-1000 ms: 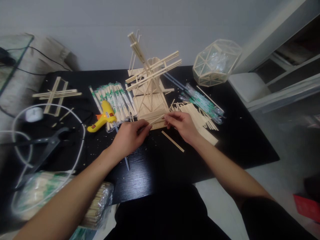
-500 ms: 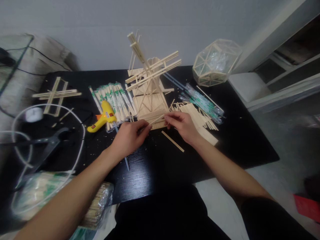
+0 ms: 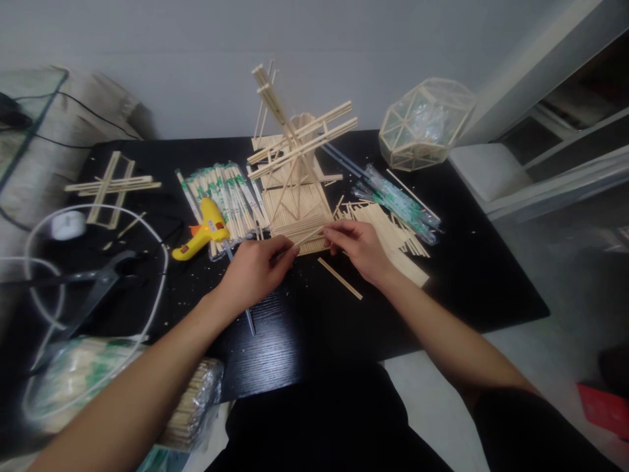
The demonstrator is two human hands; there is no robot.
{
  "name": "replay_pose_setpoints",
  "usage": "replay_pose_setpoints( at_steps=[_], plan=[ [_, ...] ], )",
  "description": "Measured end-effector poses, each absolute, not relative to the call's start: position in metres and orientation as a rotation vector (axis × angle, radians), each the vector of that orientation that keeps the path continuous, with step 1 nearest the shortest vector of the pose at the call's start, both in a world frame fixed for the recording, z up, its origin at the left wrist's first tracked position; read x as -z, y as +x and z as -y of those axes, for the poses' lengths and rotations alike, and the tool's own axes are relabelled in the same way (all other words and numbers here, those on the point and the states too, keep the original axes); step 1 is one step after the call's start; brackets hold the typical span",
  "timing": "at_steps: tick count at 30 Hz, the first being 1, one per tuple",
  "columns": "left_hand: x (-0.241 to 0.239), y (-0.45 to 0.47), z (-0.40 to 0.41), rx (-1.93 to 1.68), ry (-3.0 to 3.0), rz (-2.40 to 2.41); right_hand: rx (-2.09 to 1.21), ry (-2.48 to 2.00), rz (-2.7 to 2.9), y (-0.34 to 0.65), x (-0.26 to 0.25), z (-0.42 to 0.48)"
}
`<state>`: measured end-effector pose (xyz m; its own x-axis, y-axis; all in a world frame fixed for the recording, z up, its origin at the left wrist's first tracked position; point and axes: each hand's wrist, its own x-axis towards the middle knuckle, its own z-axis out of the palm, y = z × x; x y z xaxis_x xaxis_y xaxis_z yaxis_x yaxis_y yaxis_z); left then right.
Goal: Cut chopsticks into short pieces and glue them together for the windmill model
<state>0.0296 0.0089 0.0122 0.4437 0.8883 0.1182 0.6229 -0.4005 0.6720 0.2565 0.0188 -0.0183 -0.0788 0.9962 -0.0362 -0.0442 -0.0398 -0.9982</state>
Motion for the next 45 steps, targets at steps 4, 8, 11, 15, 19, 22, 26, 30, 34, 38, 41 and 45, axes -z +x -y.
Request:
replay_pose_setpoints(
  at_steps=[4, 8, 11, 15, 19, 22, 26, 30, 34, 38, 41, 45],
  plan=[
    [-0.0114, 0.0295, -0.0084, -0.63, 2.15, -1.268, -1.31, -1.17, 1.196, 0.2566, 0.0199, -0.0194],
    [-0.0097, 0.0289, -0.0085, -0.624, 2.148, -1.277, -1.297, -1.194, 1.205, 0.257, 0.02, -0.0197],
    [-0.0093, 0.0288, -0.0092, -0.618, 2.145, -1.29, -1.297, -1.193, 1.195, 0.2572, 0.0181, -0.0191],
    [-0.0098, 0.029, -0.0095, -0.623, 2.142, -1.278, -1.312, -1.165, 1.185, 0.2571, 0.0161, -0.0182],
    [-0.0105, 0.0287, -0.0087, -0.623, 2.144, -1.266, -1.313, -1.167, 1.19, 0.2564, 0.017, -0.0183],
    [-0.0109, 0.0287, -0.0087, -0.622, 2.158, -1.243, -1.306, -1.176, 1.201, 0.2556, 0.017, -0.0182],
    [-0.0102, 0.0292, -0.0094, -0.609, 2.182, -1.204, -1.291, -1.184, 1.271, 0.2553, 0.0146, -0.0175],
    [-0.009, 0.0291, -0.0094, -0.603, 2.173, -1.204, -1.292, -1.159, 1.302, 0.2557, 0.0142, -0.0172],
    [-0.0092, 0.0287, -0.0092, -0.599, 2.172, -1.211, -1.308, -1.134, 1.267, 0.2561, 0.0174, -0.0181],
    [-0.01, 0.0285, -0.0094, -0.635, 2.155, -1.211, -1.318, -1.149, 1.214, 0.2561, 0.02, -0.0191],
    [-0.0106, 0.0287, -0.0094, -0.638, 2.157, -1.219, -1.327, -1.156, 1.201, 0.2558, 0.0204, -0.0193],
    [-0.0112, 0.0289, -0.0088, -0.639, 2.157, -1.226, -1.34, -1.132, 1.159, 0.2556, 0.0202, -0.0197]
  ],
)
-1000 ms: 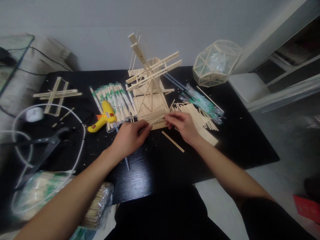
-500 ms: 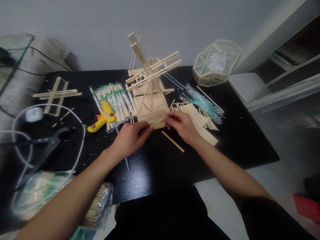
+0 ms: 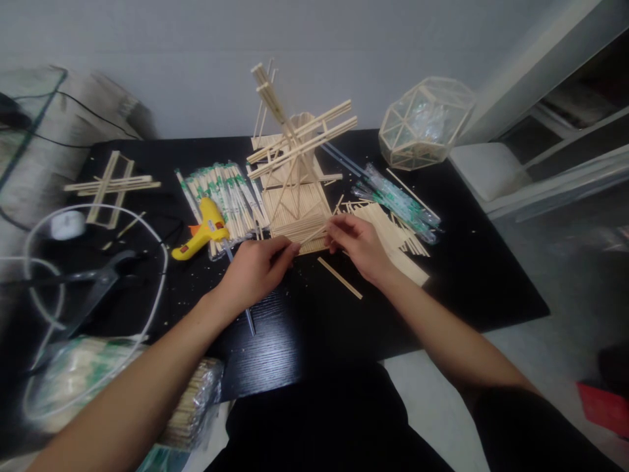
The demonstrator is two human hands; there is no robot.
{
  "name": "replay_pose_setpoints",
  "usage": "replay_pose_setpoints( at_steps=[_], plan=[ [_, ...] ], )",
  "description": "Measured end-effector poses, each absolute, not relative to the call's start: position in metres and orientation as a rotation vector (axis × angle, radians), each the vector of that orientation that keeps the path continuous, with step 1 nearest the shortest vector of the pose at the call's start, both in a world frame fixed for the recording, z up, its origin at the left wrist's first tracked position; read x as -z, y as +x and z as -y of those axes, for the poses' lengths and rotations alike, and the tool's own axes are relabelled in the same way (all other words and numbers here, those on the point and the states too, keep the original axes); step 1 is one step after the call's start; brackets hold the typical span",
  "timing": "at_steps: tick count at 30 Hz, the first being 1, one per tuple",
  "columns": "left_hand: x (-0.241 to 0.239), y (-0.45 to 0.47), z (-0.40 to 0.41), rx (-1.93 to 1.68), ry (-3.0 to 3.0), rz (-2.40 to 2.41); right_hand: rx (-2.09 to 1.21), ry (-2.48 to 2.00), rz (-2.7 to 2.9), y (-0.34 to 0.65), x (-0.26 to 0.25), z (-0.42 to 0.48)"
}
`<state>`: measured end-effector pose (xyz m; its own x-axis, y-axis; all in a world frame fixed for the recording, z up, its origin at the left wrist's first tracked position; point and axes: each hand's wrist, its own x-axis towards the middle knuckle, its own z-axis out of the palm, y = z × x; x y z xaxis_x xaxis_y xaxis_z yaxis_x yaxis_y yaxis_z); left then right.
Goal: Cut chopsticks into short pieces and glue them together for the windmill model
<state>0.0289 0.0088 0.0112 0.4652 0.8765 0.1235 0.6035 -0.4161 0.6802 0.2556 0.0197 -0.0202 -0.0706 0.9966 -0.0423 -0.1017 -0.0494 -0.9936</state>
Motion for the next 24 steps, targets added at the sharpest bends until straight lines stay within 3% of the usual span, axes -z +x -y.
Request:
replay_pose_setpoints(
  at_steps=[24],
  plan=[
    [-0.0084, 0.0292, -0.0098, -0.59, 2.174, -1.198, -1.419, -1.087, 1.078, 0.2565, 0.0229, -0.021]
  ],
)
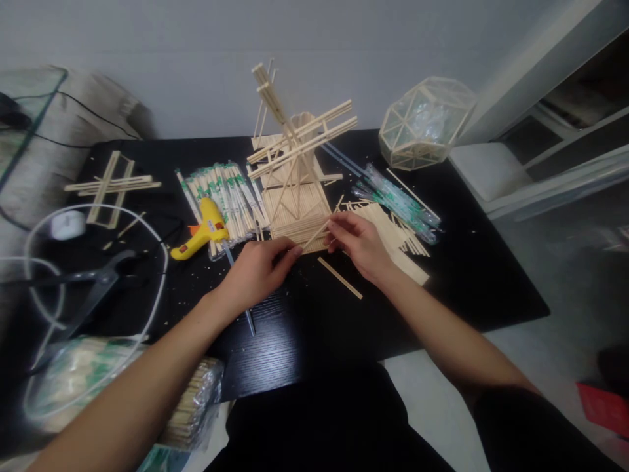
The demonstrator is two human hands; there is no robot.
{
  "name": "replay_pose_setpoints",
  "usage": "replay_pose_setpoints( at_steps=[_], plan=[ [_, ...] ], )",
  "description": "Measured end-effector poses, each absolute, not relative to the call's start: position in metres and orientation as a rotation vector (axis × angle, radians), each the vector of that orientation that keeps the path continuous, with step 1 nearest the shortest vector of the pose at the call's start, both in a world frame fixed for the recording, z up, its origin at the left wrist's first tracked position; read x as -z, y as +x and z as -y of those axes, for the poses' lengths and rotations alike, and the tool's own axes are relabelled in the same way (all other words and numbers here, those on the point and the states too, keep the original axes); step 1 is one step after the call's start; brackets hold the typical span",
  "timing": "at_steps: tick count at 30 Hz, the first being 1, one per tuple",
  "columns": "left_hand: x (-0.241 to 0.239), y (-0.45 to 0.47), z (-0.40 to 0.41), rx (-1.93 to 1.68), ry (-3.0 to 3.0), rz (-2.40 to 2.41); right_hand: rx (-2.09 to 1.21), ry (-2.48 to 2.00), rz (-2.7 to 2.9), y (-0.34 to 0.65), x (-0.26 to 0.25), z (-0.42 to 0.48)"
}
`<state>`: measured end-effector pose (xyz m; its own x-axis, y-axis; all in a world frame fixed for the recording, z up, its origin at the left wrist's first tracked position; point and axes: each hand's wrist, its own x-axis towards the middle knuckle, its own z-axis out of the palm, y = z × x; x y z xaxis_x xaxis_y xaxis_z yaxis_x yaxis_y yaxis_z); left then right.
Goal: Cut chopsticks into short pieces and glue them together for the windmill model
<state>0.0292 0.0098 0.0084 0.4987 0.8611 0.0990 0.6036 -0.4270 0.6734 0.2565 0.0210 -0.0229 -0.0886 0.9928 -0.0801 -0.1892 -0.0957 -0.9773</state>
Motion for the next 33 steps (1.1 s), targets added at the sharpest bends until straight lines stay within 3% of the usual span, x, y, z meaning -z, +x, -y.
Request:
replay_pose_setpoints(
  at_steps=[24, 30, 33],
  plan=[
    [-0.008, 0.027, -0.012, -0.53, 2.186, -1.133, -1.401, -1.091, 1.134, 0.254, 0.022, -0.018],
    [-0.039, -0.019, -0.034, -0.633, 2.197, -1.815, -1.405, -1.118, 1.429, 0.25, 0.025, -0.011],
    [-0.054, -0.048, -0.046, -0.235, 2.131, -2.192, -1.312, -1.158, 1.652, 0.249, 0.027, -0.009]
  ],
)
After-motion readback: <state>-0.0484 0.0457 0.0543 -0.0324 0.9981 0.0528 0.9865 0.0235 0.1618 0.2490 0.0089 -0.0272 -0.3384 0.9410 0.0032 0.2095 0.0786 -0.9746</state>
